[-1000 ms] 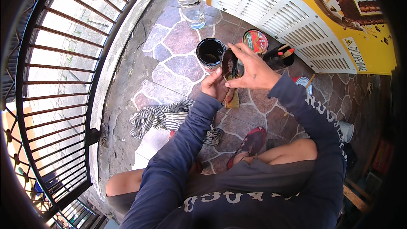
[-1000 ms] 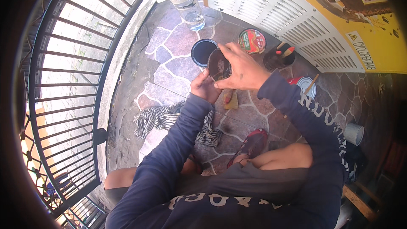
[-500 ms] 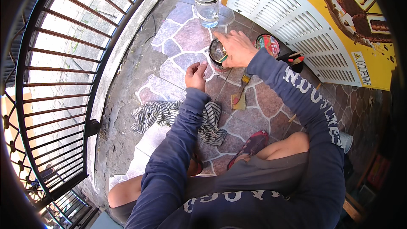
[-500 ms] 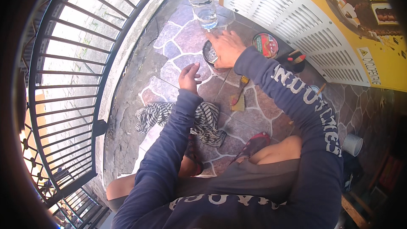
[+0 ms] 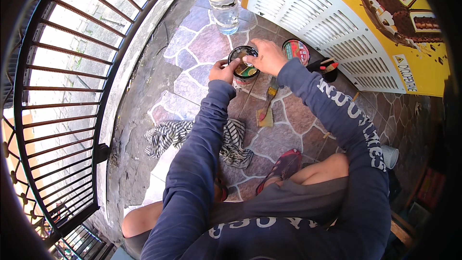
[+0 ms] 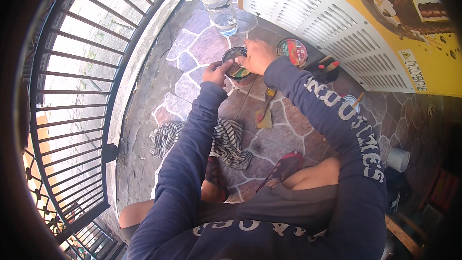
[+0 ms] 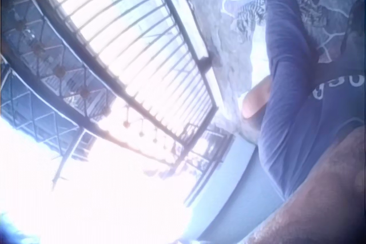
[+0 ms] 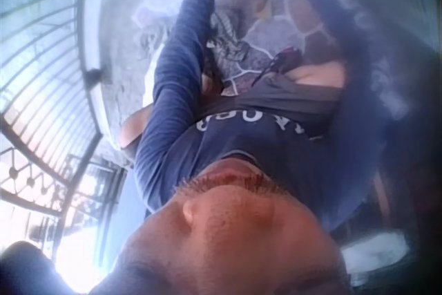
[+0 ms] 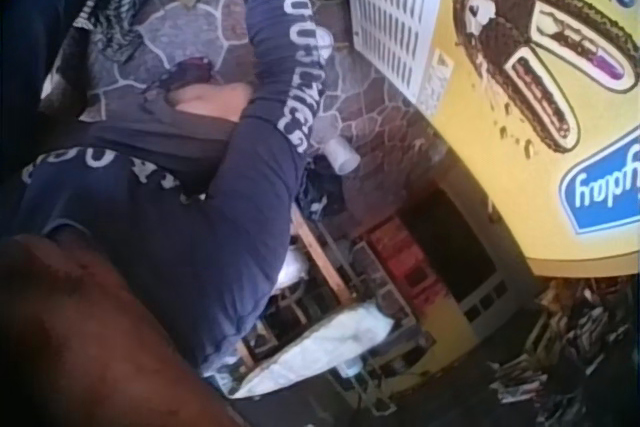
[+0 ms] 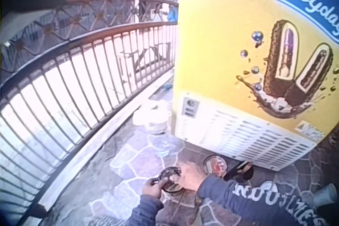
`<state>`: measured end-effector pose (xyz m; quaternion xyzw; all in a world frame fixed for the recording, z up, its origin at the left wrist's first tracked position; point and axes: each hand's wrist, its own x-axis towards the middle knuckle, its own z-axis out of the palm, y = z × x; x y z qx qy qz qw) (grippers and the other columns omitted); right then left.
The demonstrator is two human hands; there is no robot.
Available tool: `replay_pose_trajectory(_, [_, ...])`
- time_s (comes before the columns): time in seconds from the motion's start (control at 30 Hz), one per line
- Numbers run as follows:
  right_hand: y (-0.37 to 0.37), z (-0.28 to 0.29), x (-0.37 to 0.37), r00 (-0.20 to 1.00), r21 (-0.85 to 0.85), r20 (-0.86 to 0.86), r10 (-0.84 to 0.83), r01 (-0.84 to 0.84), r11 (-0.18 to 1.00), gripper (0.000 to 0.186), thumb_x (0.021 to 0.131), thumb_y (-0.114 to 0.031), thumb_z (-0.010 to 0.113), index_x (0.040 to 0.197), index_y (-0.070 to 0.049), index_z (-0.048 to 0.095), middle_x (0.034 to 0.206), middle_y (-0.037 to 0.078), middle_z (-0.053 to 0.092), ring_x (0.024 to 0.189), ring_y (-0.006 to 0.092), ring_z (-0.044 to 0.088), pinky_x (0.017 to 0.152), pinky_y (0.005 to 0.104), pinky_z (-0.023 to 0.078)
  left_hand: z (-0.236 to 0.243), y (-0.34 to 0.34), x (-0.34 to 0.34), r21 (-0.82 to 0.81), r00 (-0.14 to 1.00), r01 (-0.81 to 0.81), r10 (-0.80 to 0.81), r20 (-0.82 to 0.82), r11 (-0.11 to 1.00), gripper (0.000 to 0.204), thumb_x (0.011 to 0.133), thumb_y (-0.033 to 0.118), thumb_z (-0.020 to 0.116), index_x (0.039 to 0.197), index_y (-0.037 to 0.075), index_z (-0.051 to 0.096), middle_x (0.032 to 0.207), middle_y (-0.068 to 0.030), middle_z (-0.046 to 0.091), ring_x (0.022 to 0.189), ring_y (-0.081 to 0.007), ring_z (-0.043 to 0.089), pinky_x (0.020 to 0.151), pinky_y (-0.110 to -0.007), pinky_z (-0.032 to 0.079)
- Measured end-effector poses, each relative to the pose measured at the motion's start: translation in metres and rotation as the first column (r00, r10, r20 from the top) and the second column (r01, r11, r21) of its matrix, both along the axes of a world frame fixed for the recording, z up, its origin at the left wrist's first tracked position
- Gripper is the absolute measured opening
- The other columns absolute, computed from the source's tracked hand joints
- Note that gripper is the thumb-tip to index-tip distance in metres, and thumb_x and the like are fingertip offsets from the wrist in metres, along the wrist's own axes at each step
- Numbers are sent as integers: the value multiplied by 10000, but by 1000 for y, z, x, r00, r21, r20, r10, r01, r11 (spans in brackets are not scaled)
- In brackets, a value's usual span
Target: The person sits on the floor and opens a paint can, then stirs the contents with a wooden stick. They pour a liquid from a plastic bottle into the paint and continue stirring. The person also handles a plastic bag and a cloth during the process.
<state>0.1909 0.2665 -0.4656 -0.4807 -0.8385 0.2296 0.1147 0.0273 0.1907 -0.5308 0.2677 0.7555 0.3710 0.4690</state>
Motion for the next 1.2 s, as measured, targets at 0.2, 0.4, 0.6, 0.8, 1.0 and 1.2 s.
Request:
replay_pose_trajectory(0.2, [5,-18,-3,981,-340,93,-172,193,920,642,734,-464,826,1055,73,681,992,264,707,951,391,693,832,417,541,2,9,-2,-28,992,-88,90,92,996,563,691,339,856,1058,-54,688,845,-147,709,724,-220,681,666,-325,536])
replay_pose_trajectory(0.4, [9,-40,2,955,-472,-2,-296,260,842,623,658,-454,867,968,58,694,915,211,722,872,300,712,778,372,539,3,10,-3,-23,996,-38,40,83,999,545,710,322,855,1054,-55,664,811,-132,687,615,-203,657,520,-311,531])
replay_pose_trajectory(0.6, [8,-50,3,935,-539,-103,-338,234,809,630,610,-445,884,946,53,695,900,198,725,861,301,711,777,377,535,0,16,-3,-85,995,-91,94,30,992,460,634,282,902,864,-63,701,772,-146,708,660,-228,666,657,-353,542])
replay_pose_trajectory(0.8, [0,-48,0,935,-493,-106,-338,246,835,648,600,-438,898,969,50,682,895,195,727,867,307,714,795,377,542,9,28,-2,-188,986,18,-49,-158,982,449,625,286,876,858,-64,718,839,-216,725,774,-318,715,741,-384,557])
replay_pose_trajectory(1.0, [-4,-27,-11,946,-477,35,-323,300,826,768,572,-379,947,1120,63,642,1081,212,708,983,280,698,850,365,538,25,58,-16,-279,870,308,-388,-305,910,459,637,320,838,935,-18,748,933,-210,735,918,-346,719,840,-373,563])
replay_pose_trajectory(1.2, [-6,-28,-18,935,-377,163,-316,355,856,765,561,-441,926,1027,92,635,1007,281,689,986,400,677,886,425,524,18,62,-16,-283,834,376,-456,-311,882,434,617,271,783,961,8,752,952,-219,732,933,-342,718,871,-374,560])
